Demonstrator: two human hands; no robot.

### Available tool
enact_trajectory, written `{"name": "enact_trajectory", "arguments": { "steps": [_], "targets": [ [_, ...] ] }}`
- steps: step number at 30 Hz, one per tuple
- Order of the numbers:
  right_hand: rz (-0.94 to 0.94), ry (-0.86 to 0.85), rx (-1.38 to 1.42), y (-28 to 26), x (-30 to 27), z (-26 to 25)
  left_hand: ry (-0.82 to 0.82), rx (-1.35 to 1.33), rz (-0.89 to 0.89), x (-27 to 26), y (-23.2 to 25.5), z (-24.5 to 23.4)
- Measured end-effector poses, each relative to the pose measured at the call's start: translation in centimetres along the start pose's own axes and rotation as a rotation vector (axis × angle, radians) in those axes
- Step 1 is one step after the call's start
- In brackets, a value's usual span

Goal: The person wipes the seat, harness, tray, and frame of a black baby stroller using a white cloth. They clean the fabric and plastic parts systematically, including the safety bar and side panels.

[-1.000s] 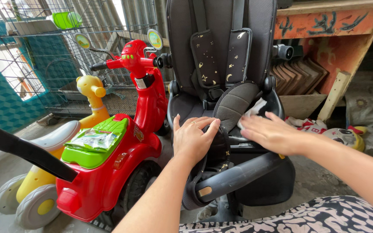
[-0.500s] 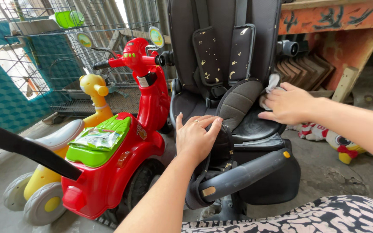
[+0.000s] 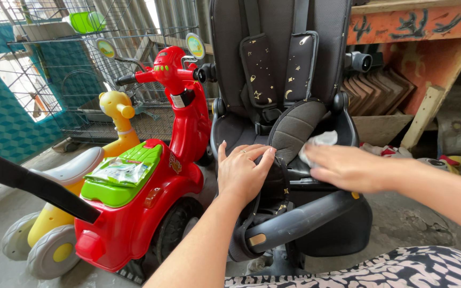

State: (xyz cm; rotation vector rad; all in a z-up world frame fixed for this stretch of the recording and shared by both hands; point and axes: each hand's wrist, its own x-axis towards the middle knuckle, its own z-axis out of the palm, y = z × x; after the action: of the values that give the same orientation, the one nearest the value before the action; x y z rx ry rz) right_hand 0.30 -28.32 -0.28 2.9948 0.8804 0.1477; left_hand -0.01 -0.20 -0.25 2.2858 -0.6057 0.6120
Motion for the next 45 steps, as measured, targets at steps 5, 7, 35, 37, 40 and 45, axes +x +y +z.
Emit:
{"name": "enact_trajectory", "arguments": {
  "steps": [5,7,35,37,40,45],
  "targets": [
    [-0.182,0.075,0.075,-0.5,-6.2,-1.4,0.005,0.000,0.000,0.0,-0.3,0.0],
    [-0.004,0.032,-0.162,1.0,-5.8,-2.2,0.006,0.002,0.008,0.0,-0.3,0.3],
    [0.281,-0.001,-0.314,1.1,3.4,-1.5,-0.001,0.010,-0.005,0.0,-0.1,0.1],
    [0.222,0.109,-0.087,-0.9,3.9,-0.1,0.011,0.014,-0.001,0.0,-0.3,0.2],
    [0.236,0.241,0.110,-3.4,1.6,0.5,0.011,0.014,0.009,0.1,-0.3,0.4],
    [0.220,0.191,0.607,-5.1,-4.7,-1.6,0.034,0.022,0.040,-0.1,0.2,0.2]
  ]
}}
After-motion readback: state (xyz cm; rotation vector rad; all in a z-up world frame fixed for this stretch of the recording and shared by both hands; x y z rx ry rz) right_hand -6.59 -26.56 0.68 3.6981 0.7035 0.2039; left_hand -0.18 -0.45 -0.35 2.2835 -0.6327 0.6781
